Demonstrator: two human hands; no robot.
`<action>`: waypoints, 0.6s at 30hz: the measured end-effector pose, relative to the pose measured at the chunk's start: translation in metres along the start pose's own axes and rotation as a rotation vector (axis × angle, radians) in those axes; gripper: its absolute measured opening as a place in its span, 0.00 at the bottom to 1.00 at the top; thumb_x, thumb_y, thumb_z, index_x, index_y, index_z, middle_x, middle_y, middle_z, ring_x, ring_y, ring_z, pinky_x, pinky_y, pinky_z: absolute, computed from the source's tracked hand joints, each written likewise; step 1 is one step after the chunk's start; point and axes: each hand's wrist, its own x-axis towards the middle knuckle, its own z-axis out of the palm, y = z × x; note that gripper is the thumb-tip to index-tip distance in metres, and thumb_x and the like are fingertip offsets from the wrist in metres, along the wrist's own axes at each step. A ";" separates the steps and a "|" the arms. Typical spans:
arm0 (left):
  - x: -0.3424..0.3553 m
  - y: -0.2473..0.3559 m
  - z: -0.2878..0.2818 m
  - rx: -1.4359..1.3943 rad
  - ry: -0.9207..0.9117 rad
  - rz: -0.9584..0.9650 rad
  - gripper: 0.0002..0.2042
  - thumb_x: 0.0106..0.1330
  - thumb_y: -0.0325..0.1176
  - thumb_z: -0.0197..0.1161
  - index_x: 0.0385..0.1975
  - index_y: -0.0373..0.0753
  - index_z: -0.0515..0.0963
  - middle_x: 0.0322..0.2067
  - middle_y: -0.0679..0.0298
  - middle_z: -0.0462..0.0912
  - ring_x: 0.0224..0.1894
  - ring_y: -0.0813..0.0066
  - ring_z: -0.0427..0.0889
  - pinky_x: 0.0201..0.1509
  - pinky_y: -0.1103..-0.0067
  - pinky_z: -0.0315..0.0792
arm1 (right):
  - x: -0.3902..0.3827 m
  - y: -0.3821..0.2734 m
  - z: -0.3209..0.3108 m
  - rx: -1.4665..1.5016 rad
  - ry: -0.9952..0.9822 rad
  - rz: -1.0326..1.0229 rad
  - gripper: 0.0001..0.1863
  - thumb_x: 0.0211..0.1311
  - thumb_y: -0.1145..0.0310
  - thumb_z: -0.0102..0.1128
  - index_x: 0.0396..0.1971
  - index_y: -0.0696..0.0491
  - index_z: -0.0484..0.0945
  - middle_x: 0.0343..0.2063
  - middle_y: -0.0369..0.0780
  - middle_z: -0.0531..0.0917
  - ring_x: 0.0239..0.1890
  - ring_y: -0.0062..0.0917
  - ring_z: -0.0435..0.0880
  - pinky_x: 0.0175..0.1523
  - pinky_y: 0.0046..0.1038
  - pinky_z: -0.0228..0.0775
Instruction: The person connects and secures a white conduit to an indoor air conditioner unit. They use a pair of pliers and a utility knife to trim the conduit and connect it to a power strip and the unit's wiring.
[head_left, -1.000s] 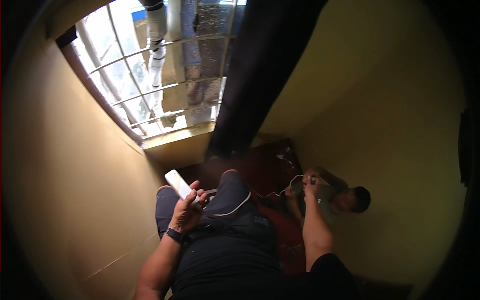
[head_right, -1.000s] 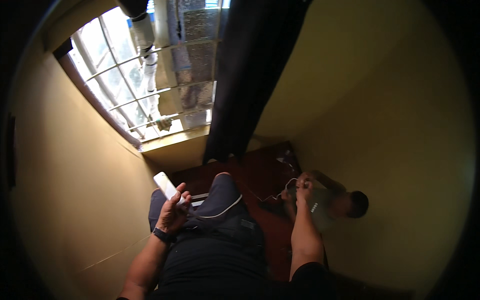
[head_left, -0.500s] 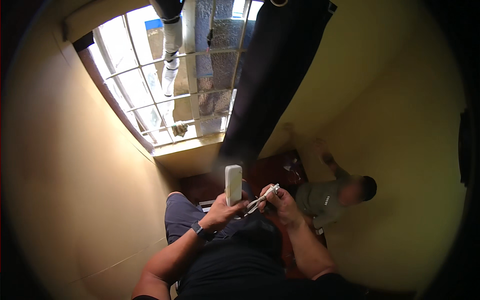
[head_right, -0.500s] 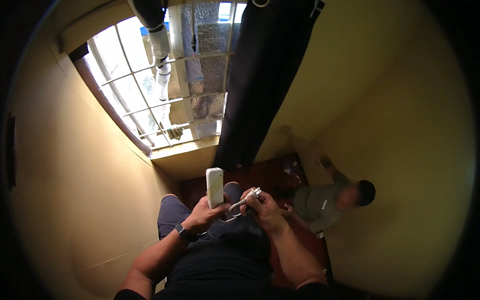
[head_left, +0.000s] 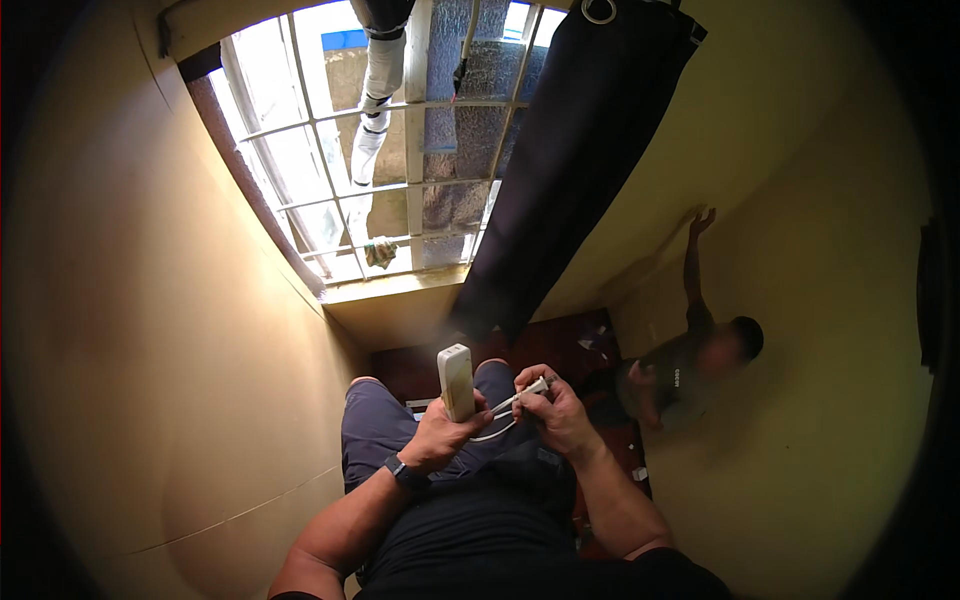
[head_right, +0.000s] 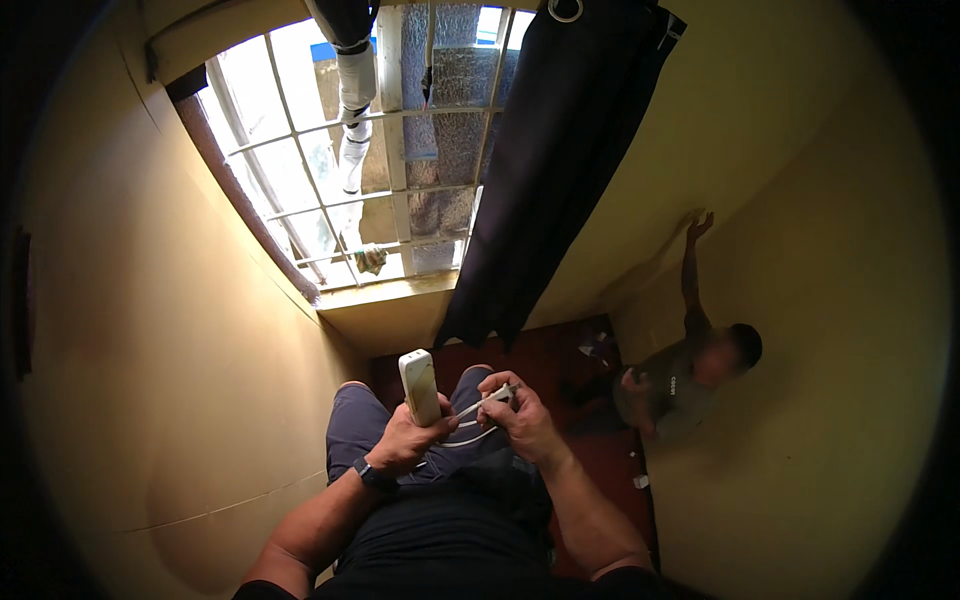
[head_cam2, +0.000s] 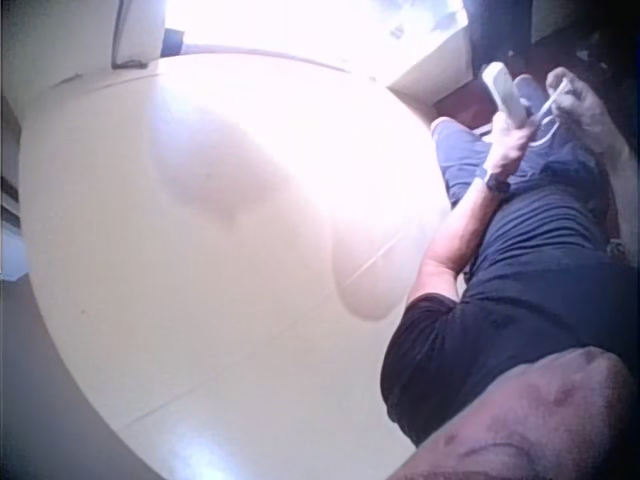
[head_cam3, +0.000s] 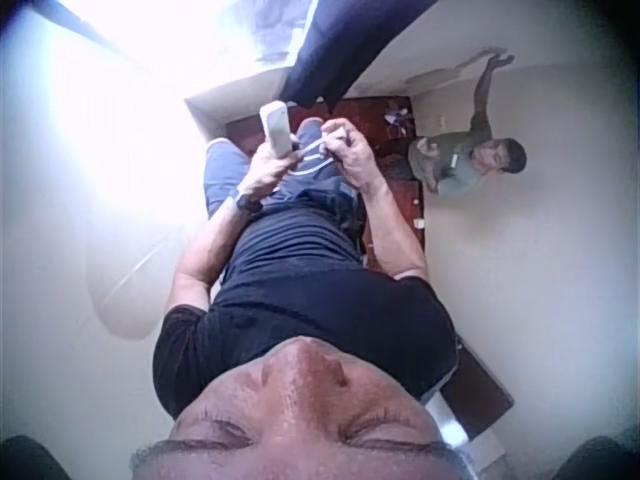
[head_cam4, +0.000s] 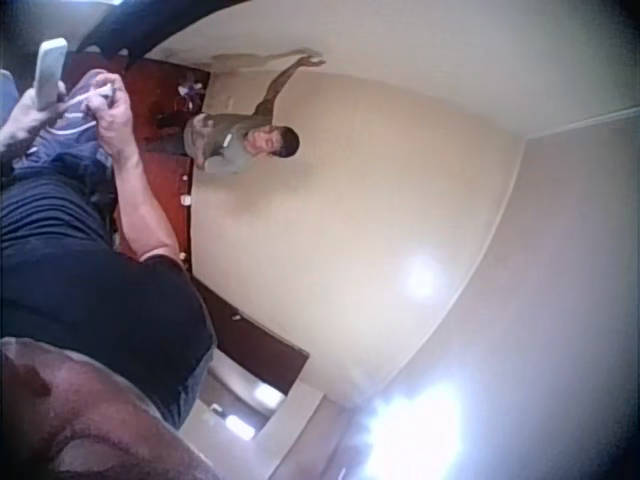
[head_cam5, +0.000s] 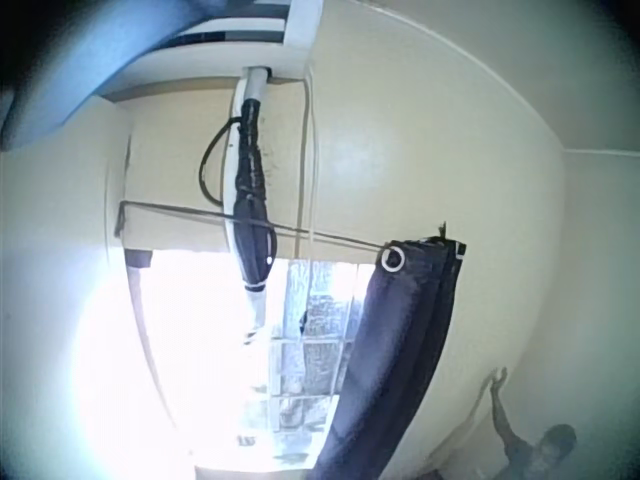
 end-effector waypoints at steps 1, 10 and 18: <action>0.000 -0.001 -0.001 0.018 0.015 -0.018 0.11 0.65 0.30 0.71 0.43 0.39 0.76 0.32 0.69 0.79 0.31 0.82 0.76 0.35 0.81 0.71 | -0.001 -0.002 0.002 -0.002 0.000 0.001 0.09 0.70 0.74 0.60 0.47 0.54 0.75 0.31 0.35 0.81 0.36 0.18 0.82 0.45 0.21 0.76; 0.006 -0.010 -0.013 0.060 -0.053 -0.071 0.15 0.66 0.35 0.69 0.47 0.38 0.75 0.35 0.68 0.78 0.34 0.82 0.75 0.39 0.81 0.71 | -0.002 -0.008 0.030 -0.529 -0.034 -0.207 0.14 0.59 0.80 0.69 0.42 0.53 0.77 0.39 0.33 0.81 0.43 0.15 0.82 0.51 0.22 0.75; 0.005 -0.013 -0.016 -0.013 -0.029 -0.060 0.17 0.66 0.35 0.70 0.49 0.37 0.74 0.37 0.67 0.78 0.36 0.81 0.76 0.41 0.81 0.71 | 0.003 -0.002 0.031 -0.503 -0.169 -0.240 0.16 0.56 0.84 0.69 0.41 0.52 0.78 0.40 0.34 0.80 0.43 0.17 0.81 0.51 0.23 0.75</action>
